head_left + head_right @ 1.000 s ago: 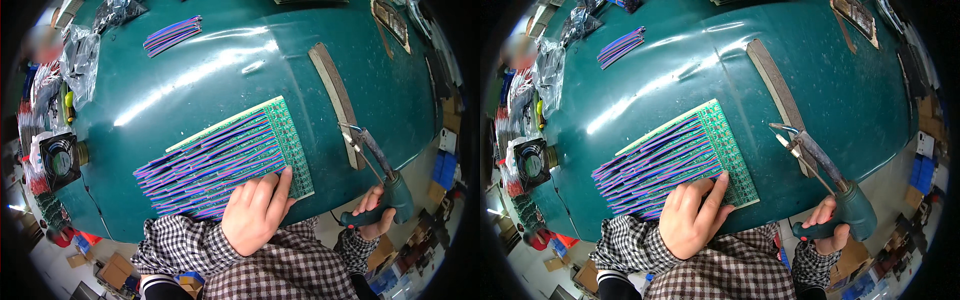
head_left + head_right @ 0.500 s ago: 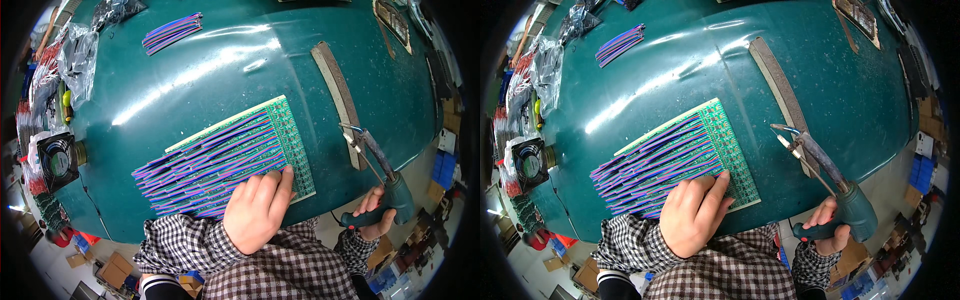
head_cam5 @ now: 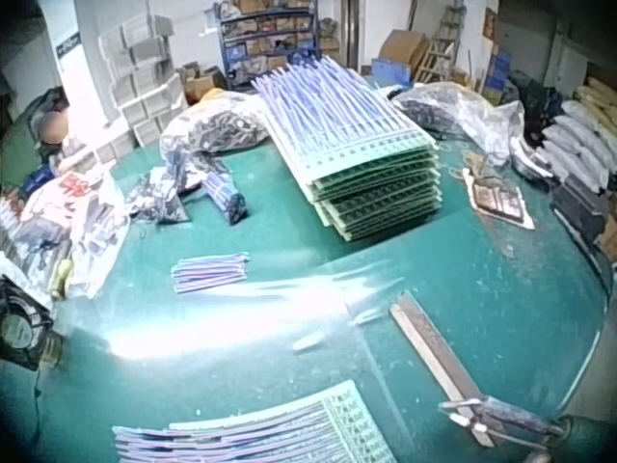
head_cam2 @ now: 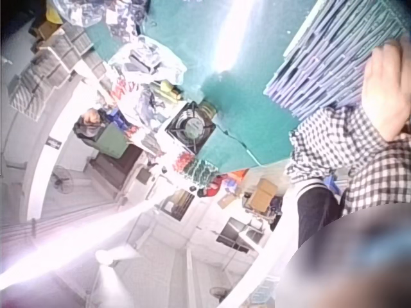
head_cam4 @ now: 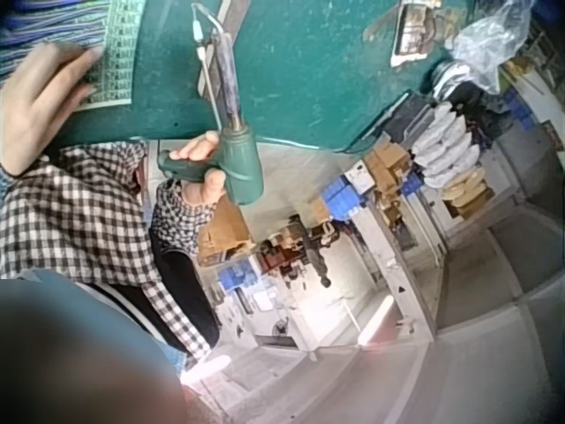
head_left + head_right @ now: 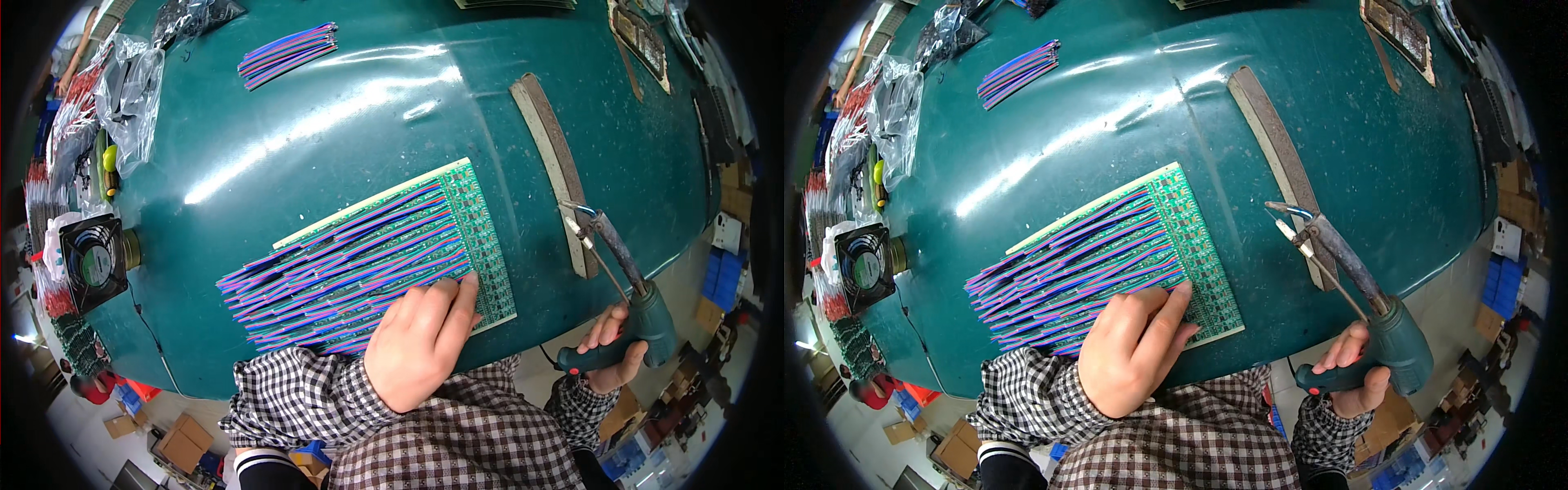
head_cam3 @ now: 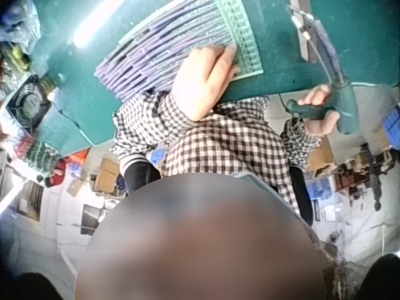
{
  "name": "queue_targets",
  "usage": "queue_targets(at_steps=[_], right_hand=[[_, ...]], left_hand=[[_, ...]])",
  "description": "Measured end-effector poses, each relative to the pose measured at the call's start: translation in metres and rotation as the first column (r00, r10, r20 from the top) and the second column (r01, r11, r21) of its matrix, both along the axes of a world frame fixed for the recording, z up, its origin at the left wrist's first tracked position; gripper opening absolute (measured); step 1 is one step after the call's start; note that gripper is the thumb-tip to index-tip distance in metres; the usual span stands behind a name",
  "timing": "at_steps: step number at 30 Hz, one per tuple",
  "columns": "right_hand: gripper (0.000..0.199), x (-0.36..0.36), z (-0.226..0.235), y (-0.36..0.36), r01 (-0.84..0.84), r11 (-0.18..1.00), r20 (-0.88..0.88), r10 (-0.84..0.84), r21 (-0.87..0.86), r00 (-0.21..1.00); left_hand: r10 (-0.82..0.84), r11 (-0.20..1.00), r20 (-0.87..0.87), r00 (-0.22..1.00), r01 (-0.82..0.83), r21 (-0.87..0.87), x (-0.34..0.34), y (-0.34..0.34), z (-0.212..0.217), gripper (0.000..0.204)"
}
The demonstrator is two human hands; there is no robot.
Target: The person solders multiple color-coded wires onto a series of PCB strips using a soldering iron and solder wire.
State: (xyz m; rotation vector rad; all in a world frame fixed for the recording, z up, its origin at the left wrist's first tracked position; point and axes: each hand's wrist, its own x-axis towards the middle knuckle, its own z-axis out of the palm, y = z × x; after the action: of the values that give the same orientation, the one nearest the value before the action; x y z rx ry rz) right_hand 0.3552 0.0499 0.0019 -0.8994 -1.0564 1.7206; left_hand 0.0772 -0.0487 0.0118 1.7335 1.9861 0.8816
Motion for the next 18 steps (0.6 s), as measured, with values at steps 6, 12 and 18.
queue_targets(at_steps=[6,12,18], right_hand=[[0.071,0.001,-0.001,0.001,-0.009,1.000,-0.001,0.009,0.028,1.000],[0.071,-0.001,-0.001,0.003,-0.015,0.999,-0.004,0.015,0.030,1.000],[0.070,0.002,0.005,0.008,0.005,1.000,0.027,-0.005,0.002,1.000]], left_hand=[[-0.069,0.998,-0.046,0.997,0.068,-0.015,-0.004,0.001,-0.004,0.052],[-0.125,0.992,-0.033,0.992,0.125,-0.003,-0.013,0.000,-0.001,0.051],[-0.178,0.981,0.264,0.948,0.191,-0.024,-0.044,-0.012,0.047,0.050]])
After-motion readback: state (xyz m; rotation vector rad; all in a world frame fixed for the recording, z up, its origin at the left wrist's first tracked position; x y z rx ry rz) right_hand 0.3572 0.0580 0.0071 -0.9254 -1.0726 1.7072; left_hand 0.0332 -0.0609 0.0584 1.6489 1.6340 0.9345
